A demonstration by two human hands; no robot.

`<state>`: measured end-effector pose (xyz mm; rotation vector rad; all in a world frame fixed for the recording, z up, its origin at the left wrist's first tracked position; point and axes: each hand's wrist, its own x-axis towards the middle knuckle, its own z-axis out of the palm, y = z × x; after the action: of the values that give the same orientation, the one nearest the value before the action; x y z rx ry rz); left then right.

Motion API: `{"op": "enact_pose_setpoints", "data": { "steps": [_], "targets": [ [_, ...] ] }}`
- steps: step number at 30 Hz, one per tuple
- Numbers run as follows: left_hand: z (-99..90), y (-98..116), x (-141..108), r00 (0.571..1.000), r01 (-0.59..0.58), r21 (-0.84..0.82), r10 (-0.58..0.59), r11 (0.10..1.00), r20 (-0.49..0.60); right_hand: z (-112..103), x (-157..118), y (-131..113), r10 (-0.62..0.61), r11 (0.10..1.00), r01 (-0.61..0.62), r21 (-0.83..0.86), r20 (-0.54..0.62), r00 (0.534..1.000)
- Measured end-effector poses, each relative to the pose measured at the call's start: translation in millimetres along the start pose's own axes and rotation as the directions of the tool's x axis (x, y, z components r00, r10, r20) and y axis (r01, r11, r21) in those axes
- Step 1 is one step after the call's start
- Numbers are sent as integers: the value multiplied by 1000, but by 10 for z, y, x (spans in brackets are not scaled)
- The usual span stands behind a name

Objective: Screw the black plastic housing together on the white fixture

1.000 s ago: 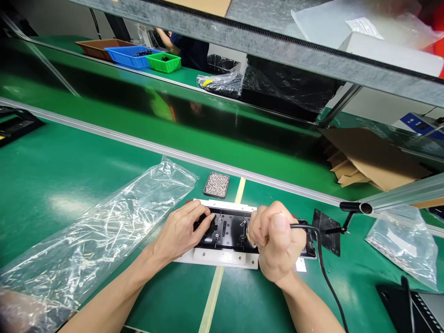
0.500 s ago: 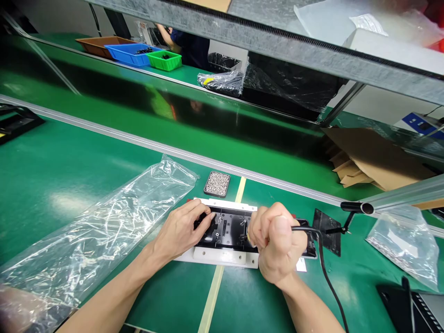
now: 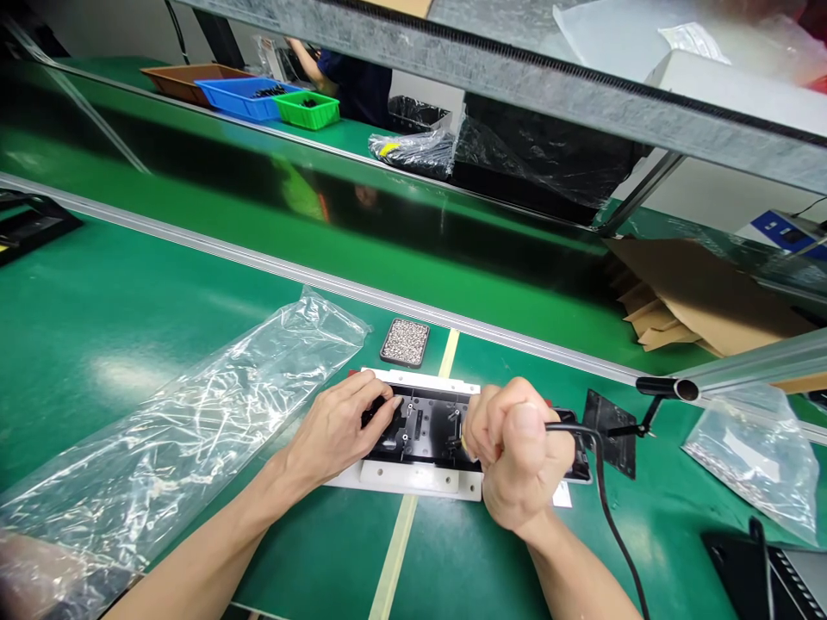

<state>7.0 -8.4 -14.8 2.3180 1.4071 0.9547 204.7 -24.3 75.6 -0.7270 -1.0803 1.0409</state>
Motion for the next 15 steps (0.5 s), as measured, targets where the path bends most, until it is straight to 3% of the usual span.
{"op": "enact_pose_setpoints", "data": {
  "steps": [15],
  "targets": [
    [1,4,2,1000,5,-1,-5,1000,15,14,4,-7,-9,1000,9,-1,-12,1000]
  ]
}}
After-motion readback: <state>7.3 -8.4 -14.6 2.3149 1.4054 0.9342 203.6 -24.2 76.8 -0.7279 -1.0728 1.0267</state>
